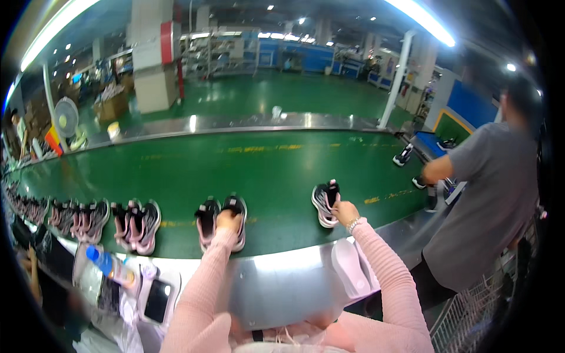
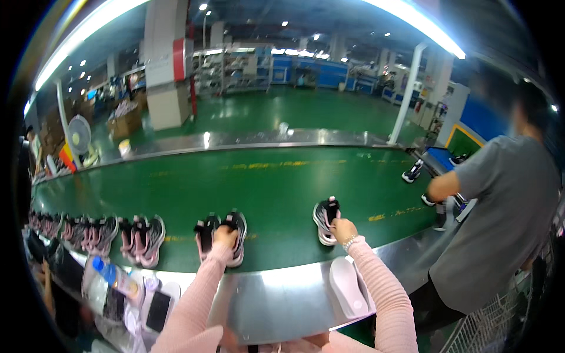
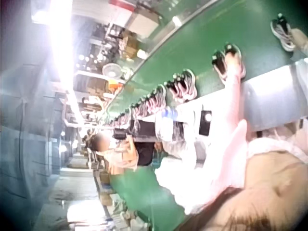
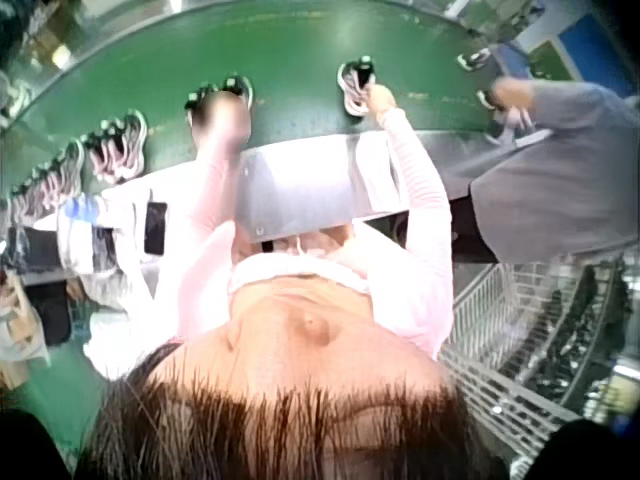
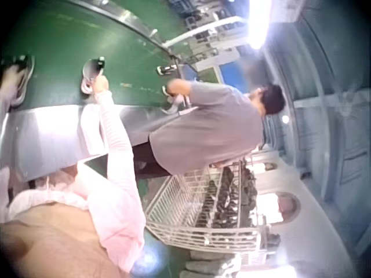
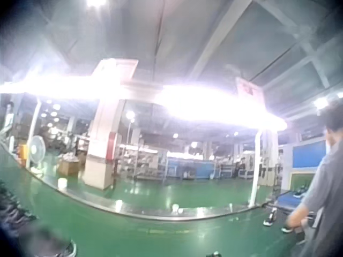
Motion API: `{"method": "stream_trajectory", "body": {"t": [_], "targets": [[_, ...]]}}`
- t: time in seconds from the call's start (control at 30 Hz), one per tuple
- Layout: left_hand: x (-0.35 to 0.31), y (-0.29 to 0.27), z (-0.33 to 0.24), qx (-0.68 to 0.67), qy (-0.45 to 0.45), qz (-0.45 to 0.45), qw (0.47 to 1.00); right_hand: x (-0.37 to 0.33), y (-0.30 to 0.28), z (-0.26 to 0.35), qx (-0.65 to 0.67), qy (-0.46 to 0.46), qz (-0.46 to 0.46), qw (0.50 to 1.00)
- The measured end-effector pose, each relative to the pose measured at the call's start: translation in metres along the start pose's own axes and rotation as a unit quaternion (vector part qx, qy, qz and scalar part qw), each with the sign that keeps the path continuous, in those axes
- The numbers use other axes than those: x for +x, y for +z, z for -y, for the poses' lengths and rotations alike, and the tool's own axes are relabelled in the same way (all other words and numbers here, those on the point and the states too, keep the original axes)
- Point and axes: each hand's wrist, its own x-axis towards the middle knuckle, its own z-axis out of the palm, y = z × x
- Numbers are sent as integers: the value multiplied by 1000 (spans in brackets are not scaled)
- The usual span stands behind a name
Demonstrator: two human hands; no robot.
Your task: The person picks up white shoe soles from a rack and matches them to corresponding black and pink athletic shoes moving on a conveyor belt.
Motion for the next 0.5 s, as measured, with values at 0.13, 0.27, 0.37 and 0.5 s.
{"method": "stream_trajectory", "body": {"t": [0.13,0.27,0.37,0.5], "targets": [[-19,-30,-18,-68,95,-134,984,-34,-19,89,29,-80,89,992],[-81,-157,-37,-67,220,-311,922,-93,-76,110,131,-94,17,987],[-152,-281,-11,37,197,-549,812,-124,-100,90,150,-57,7,987],[-206,-398,86,214,64,-569,791,-164,-120,58,51,66,54,995]]}}
